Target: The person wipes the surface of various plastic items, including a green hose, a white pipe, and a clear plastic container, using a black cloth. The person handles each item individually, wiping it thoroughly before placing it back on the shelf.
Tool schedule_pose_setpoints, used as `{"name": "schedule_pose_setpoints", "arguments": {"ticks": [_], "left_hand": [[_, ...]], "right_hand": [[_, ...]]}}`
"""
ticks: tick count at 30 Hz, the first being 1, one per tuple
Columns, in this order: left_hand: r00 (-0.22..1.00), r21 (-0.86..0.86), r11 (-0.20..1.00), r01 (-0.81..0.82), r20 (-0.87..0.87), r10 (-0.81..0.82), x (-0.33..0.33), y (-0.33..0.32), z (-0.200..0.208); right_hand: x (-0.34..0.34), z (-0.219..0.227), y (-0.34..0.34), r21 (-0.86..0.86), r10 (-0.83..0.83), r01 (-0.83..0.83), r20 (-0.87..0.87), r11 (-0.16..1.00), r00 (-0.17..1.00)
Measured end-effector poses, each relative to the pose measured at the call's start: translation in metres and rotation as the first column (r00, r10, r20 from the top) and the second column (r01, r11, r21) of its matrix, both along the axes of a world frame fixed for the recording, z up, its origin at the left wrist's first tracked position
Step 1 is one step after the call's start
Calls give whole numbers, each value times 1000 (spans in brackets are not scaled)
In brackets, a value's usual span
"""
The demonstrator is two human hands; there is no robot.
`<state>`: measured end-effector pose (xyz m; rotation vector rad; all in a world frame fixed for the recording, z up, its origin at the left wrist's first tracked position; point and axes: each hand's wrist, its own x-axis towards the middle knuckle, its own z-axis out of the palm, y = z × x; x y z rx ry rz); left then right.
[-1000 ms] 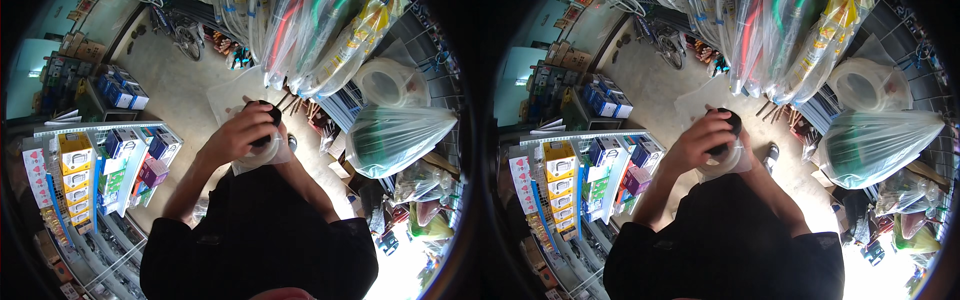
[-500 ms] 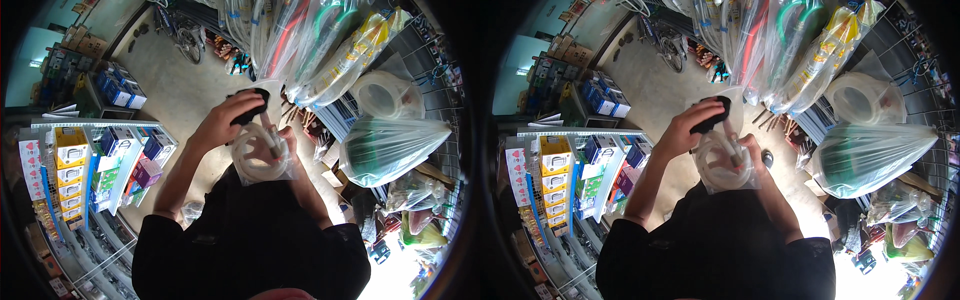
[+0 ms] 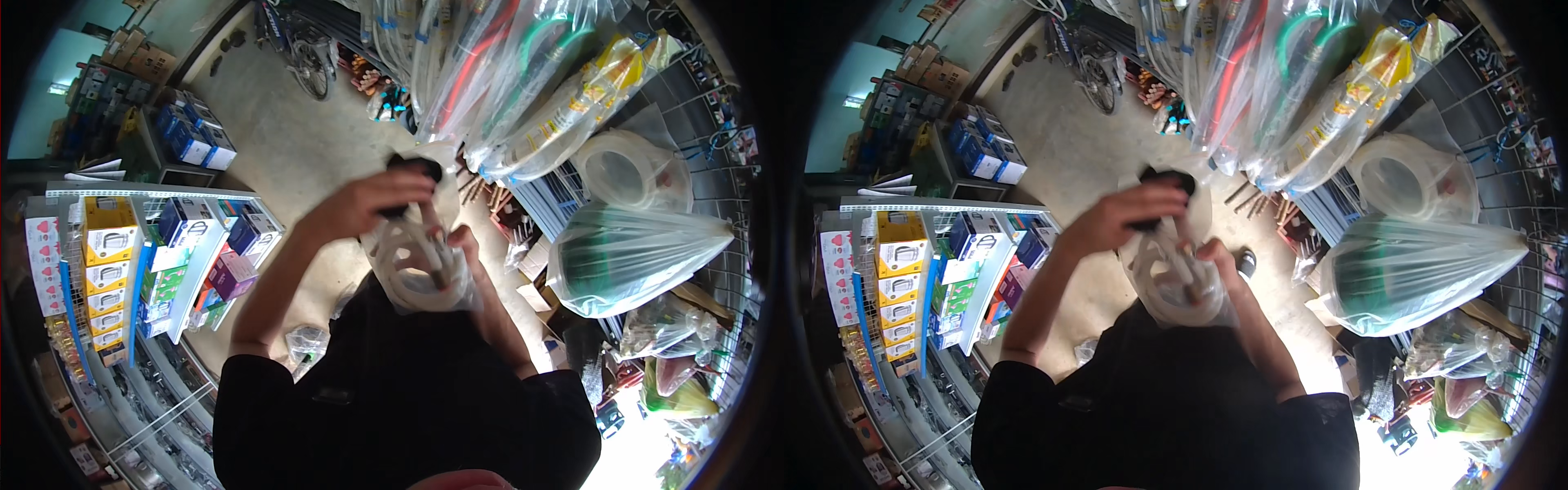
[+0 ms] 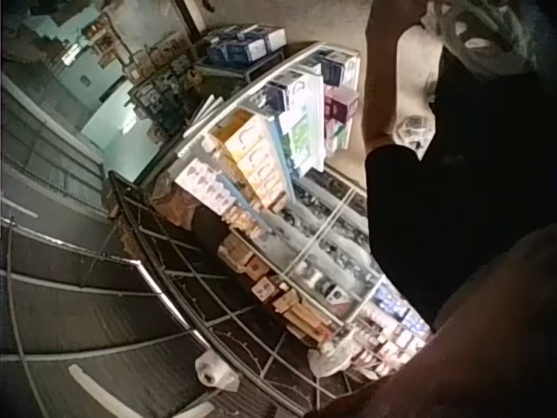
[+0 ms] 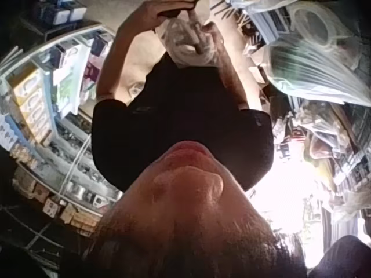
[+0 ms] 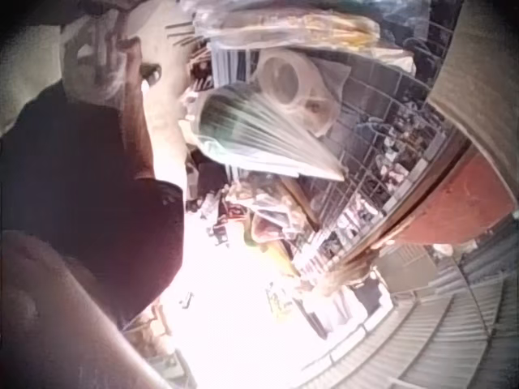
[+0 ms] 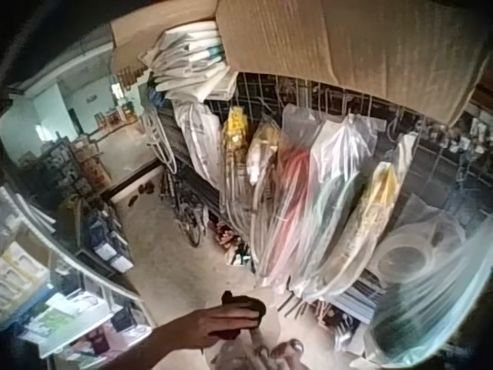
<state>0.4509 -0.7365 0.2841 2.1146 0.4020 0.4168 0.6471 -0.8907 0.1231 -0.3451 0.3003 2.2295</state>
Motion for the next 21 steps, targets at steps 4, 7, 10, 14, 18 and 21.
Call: {"name": "schedule_pose_setpoints", "arguments": {"ticks": [4,7,10,14,18,21], "left_hand": [[961,63,960,-271,-42,274,-21,14,-22],[859,-61,857,-511,-3,512,-41,-1,-61],[647,-265,611,-746,-71,759,-74,-28,-132],[545,-314,466,-827,-248,801,-129,-66,-224],[527,-470,314,-825,-435,730,-167,-83,-255],[609,-499,380,-779,-456,649,-168,-78,-249]], "right_hand": [[-2,101,27,436,-136,177,-125,882,983],[-5,69,33,337,-227,279,-186,899,956],[8,23,33,262,-354,363,-83,894,931],[34,-82,6,219,-457,410,254,886,852],[51,-64,-24,100,-468,474,429,875,773],[61,-86,-41,183,-423,401,618,897,663]]}}
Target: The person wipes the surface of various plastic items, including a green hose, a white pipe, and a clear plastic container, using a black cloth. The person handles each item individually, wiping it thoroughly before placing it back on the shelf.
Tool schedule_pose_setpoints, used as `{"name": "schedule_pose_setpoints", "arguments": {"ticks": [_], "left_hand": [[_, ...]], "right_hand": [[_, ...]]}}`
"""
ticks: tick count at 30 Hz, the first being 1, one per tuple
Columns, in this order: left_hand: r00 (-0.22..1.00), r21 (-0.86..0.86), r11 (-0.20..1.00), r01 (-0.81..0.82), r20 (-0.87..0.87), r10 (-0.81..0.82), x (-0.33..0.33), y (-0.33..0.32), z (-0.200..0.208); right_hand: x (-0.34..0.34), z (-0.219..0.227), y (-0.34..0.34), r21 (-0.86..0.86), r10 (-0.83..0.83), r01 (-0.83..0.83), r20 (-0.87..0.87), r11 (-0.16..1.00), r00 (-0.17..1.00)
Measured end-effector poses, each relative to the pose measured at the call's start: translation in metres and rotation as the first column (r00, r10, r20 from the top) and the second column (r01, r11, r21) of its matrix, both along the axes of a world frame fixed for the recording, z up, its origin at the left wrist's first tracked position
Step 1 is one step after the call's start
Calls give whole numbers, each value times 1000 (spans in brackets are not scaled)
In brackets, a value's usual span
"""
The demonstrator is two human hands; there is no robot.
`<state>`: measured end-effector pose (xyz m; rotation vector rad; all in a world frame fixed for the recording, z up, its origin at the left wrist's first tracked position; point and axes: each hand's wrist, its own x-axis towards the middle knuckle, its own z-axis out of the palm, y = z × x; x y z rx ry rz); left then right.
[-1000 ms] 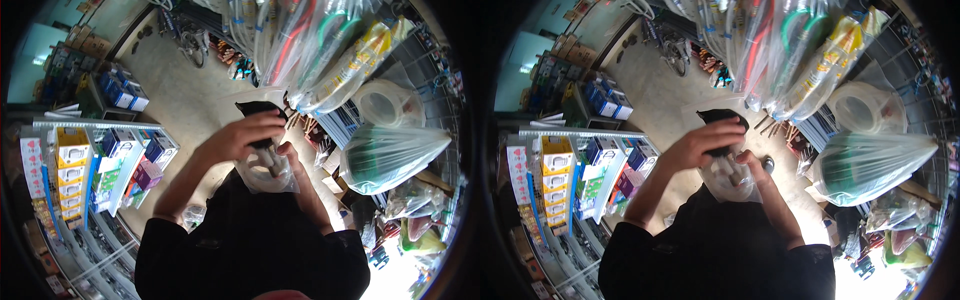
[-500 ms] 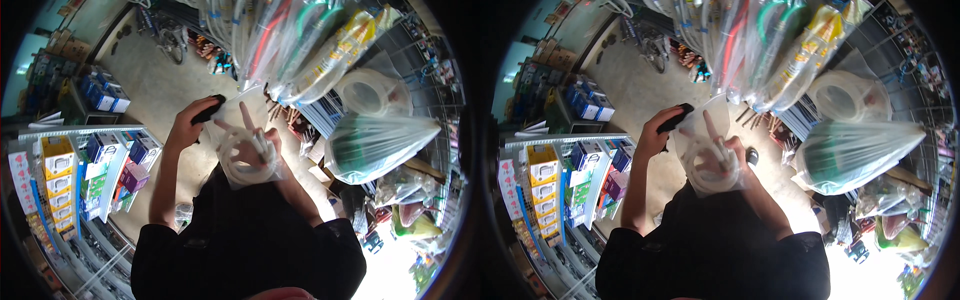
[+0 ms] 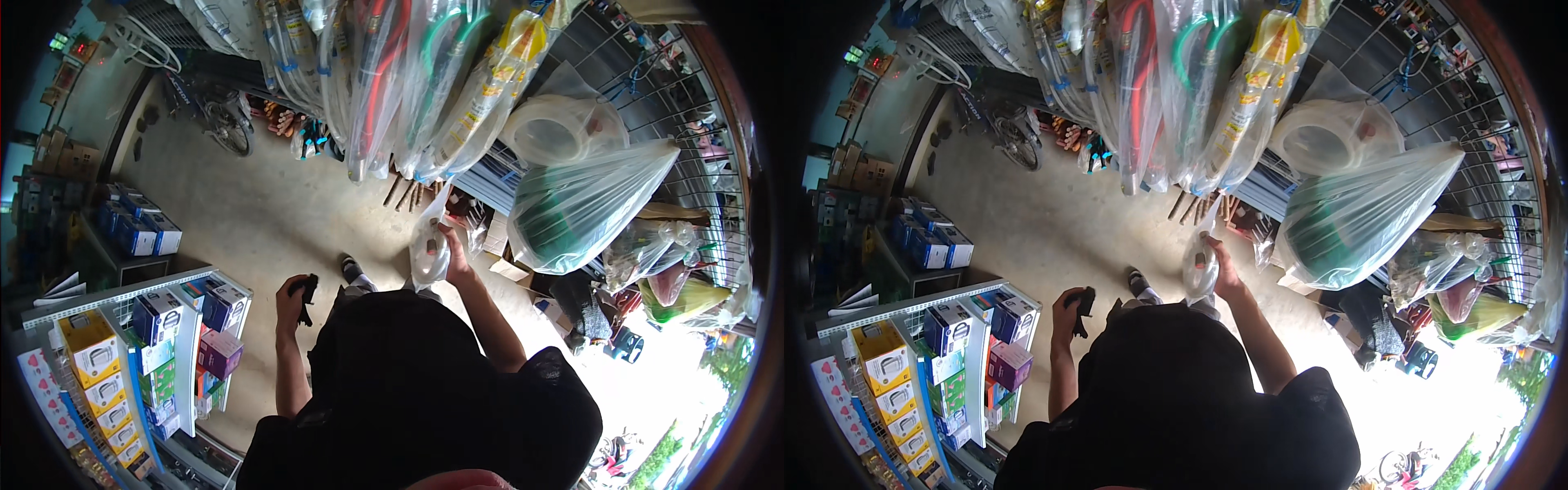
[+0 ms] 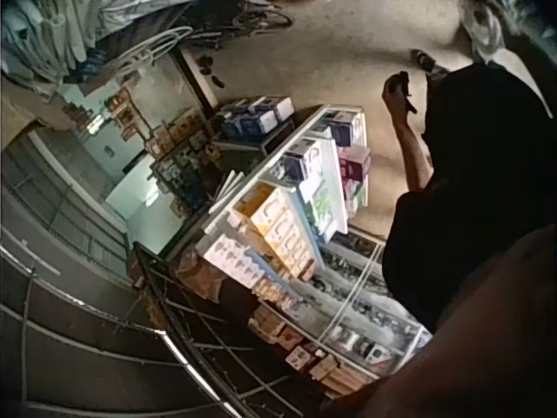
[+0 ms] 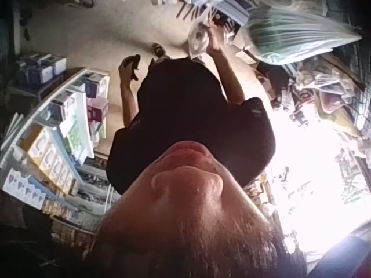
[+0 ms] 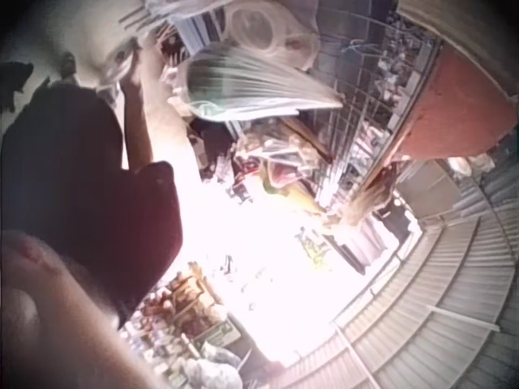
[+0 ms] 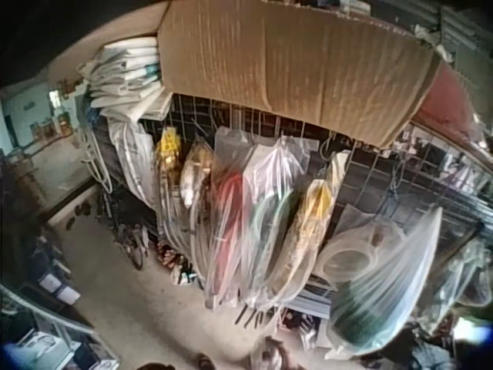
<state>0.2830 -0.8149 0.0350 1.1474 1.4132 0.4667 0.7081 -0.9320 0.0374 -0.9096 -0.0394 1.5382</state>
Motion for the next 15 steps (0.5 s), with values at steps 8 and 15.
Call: {"name": "schedule_pose_setpoints", "arguments": {"ticks": [8,15], "left_hand": [[879,27,894,447,173,-445,98,46,30],[780,-73,784,616,196,-594,136,11,3]], "right_hand": [[-53,-16,33,-115,137,-86,932,990,336],[-111,8,48,-476,472,35,878,879,78]]}}
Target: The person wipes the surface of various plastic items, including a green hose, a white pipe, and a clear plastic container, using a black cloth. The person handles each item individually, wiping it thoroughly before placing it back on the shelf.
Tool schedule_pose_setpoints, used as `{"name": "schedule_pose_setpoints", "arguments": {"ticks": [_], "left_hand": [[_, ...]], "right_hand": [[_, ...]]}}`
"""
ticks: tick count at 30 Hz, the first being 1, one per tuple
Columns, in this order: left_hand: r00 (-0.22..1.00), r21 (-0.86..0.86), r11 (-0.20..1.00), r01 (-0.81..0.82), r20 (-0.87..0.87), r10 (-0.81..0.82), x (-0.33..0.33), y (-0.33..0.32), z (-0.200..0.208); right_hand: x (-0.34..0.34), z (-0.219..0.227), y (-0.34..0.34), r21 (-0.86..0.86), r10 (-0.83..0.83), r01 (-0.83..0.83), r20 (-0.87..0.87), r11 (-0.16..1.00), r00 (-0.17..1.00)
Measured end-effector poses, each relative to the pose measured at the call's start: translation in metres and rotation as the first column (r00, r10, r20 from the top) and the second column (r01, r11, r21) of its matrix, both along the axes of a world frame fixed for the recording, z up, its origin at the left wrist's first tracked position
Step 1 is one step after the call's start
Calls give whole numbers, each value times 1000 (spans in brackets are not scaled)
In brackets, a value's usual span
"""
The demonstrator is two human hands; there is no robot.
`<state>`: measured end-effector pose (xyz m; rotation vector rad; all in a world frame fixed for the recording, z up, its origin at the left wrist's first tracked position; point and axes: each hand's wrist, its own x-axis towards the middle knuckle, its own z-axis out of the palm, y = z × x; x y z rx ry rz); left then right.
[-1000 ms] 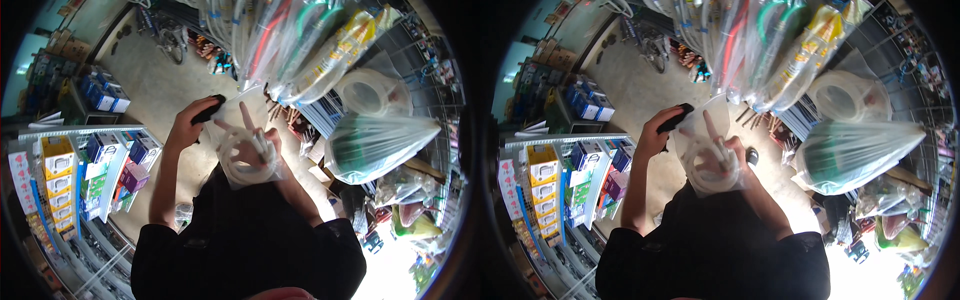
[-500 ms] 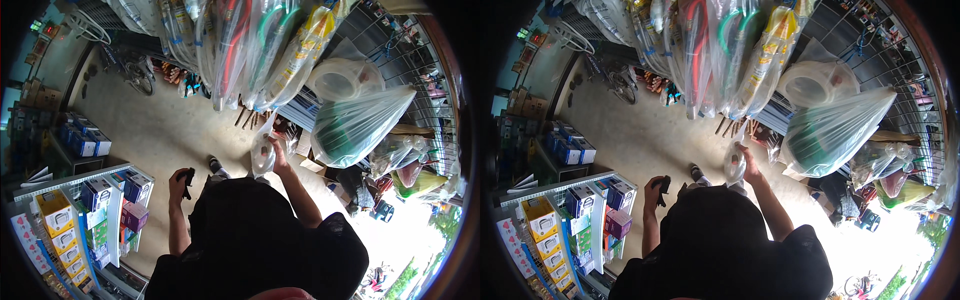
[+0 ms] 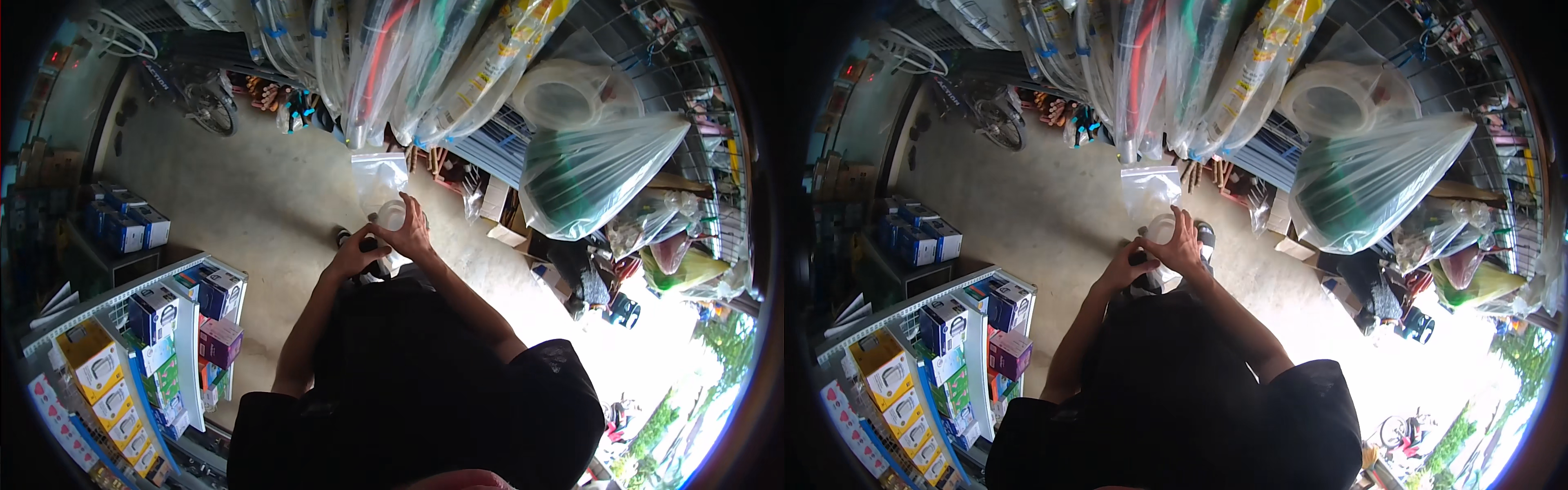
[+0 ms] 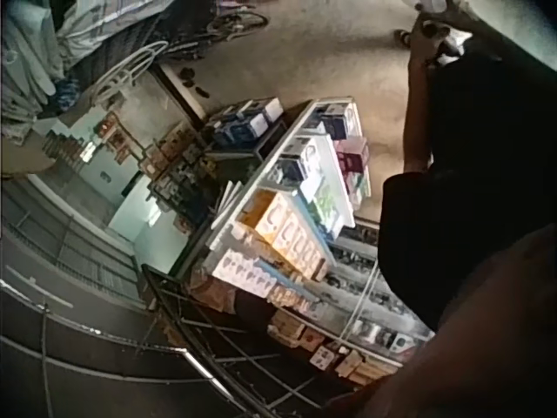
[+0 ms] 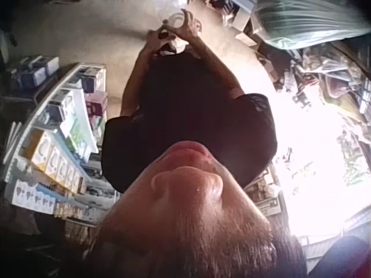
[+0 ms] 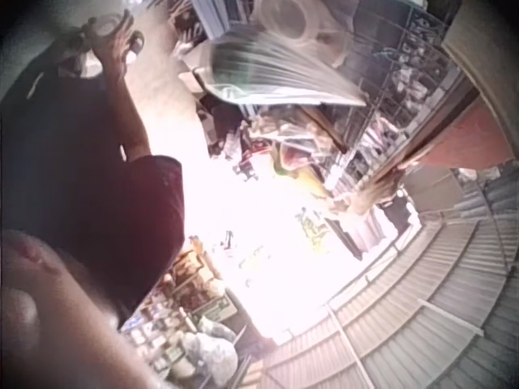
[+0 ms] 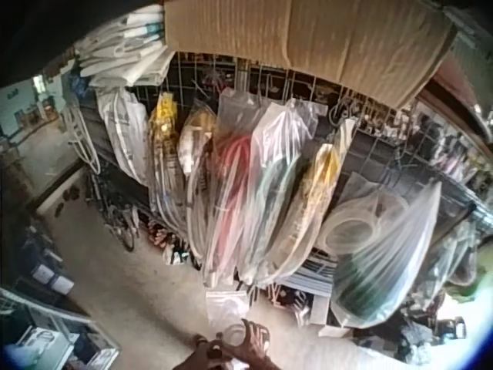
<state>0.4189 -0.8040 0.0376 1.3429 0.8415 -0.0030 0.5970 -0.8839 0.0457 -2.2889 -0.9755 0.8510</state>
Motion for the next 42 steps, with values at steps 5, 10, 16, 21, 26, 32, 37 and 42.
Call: {"name": "schedule_pose_setpoints", "arguments": {"ticks": [5,10,16,21,26,32,37,42], "left_hand": [[990,-199,970,-137,-2,140,-35,2,-31],[980,-393,906,-156,53,191,-60,3,-51],[990,-270,953,-138,-61,126,-66,5,-50],[977,-71,981,-179,-132,169,-80,4,-57],[933,-153,921,-359,-24,360,-108,12,-67],[785,-300,757,-580,40,618,-161,30,-81],[746,-279,721,-634,23,665,-181,65,-83],[786,-193,765,-615,-68,615,-179,133,-73]], "right_hand": [[25,-32,-39,-50,-281,287,-427,956,859],[24,-31,-72,-231,-248,95,-842,968,479],[-8,-72,-77,-153,-253,258,-872,954,419],[-10,-66,-52,-97,-196,233,-870,968,453],[-20,-63,-3,-83,-102,59,-808,995,580],[-56,-39,71,-192,-51,-162,-781,968,623],[-87,-43,115,-124,25,-163,-721,979,693],[-85,-48,188,-128,-39,-113,-813,985,581]]}}
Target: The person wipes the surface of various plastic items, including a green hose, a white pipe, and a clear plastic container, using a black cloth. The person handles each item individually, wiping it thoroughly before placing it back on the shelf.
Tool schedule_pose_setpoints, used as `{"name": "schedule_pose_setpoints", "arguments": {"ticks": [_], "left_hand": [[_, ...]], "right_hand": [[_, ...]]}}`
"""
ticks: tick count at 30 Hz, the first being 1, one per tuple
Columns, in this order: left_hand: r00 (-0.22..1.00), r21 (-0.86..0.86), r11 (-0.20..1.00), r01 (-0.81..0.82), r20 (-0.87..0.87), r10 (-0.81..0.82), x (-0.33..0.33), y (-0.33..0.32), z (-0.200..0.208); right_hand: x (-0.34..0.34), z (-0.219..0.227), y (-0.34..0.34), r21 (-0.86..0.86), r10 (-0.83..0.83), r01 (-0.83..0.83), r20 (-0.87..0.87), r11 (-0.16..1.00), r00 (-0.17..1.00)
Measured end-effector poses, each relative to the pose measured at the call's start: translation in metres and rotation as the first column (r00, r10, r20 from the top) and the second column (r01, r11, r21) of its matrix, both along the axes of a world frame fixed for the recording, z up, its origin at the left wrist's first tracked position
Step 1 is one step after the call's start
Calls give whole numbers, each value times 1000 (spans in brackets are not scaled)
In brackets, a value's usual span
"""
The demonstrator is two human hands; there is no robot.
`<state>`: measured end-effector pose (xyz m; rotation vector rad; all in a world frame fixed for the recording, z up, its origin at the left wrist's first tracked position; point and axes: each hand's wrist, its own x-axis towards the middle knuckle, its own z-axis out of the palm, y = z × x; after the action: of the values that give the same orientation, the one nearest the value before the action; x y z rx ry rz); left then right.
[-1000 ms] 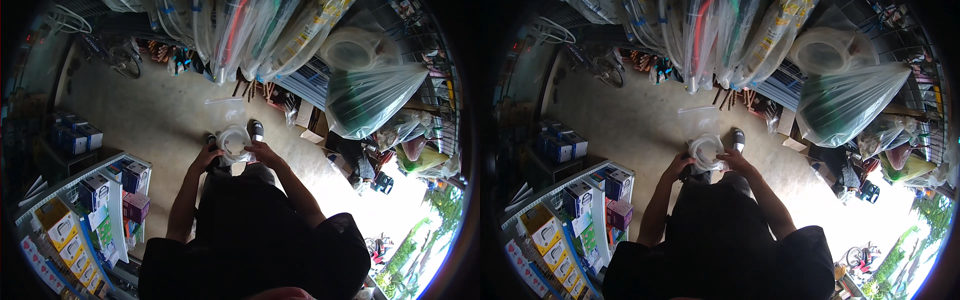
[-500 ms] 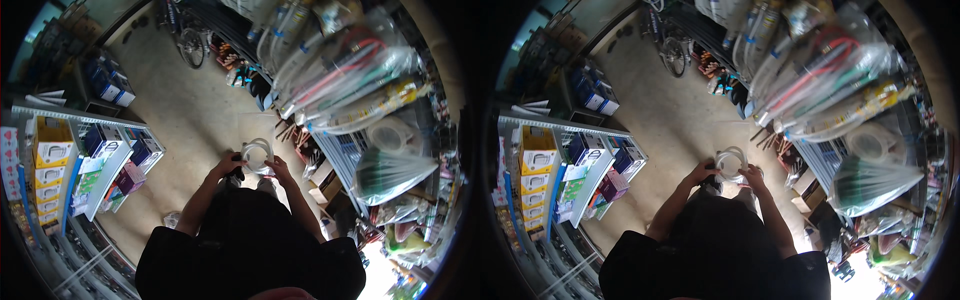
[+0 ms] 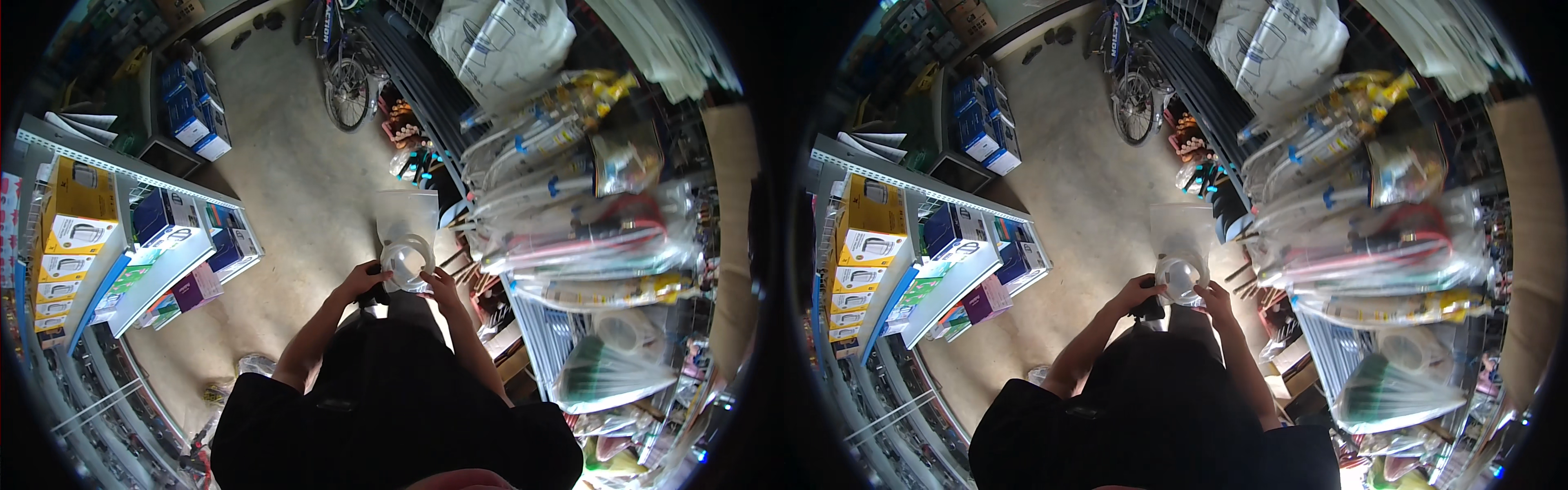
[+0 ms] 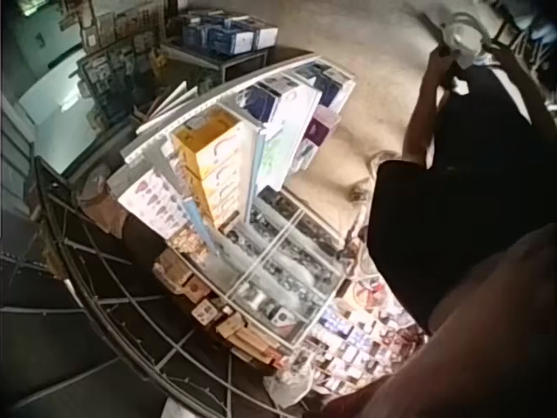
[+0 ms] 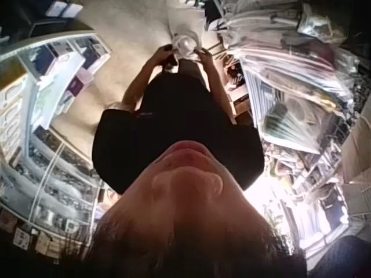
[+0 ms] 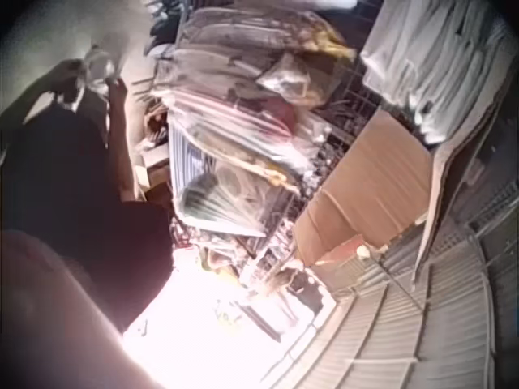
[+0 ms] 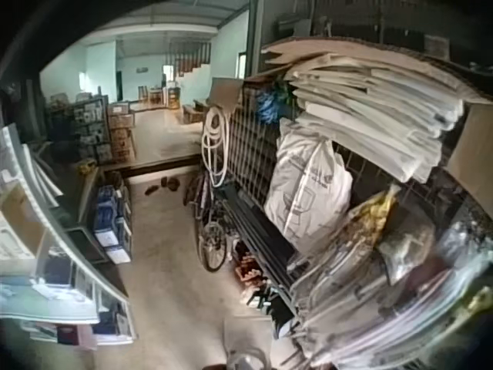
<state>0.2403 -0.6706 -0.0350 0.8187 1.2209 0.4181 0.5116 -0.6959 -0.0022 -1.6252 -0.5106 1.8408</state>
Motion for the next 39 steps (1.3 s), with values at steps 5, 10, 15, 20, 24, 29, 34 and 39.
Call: {"name": "schedule_pose_setpoints", "arguments": {"ticks": [5,10,15,20,24,29,34,39], "left_hand": [[997,11,998,-67,-25,67,3,101,-34],[965,-110,959,-260,-51,256,-7,217,-26],[900,-68,898,-436,-3,437,-9,340,-63],[853,-132,847,-515,15,522,11,497,-113],[829,-154,831,-534,94,551,47,633,-212],[778,-246,794,-556,184,601,85,788,-287],[787,-273,828,-490,268,555,116,889,-346],[768,-352,786,-509,227,599,132,922,-367]], "right_hand": [[0,-29,101,10,47,-47,22,999,999],[-4,-28,233,-35,199,-197,103,980,975],[63,-87,279,-77,203,-191,203,978,958],[128,-103,198,-399,513,-332,553,855,657],[107,-87,88,-361,256,-17,629,933,734],[48,-81,57,-519,297,43,553,854,779],[-14,-86,133,-547,112,250,544,799,831],[-32,-88,168,-534,64,301,560,790,826]]}}
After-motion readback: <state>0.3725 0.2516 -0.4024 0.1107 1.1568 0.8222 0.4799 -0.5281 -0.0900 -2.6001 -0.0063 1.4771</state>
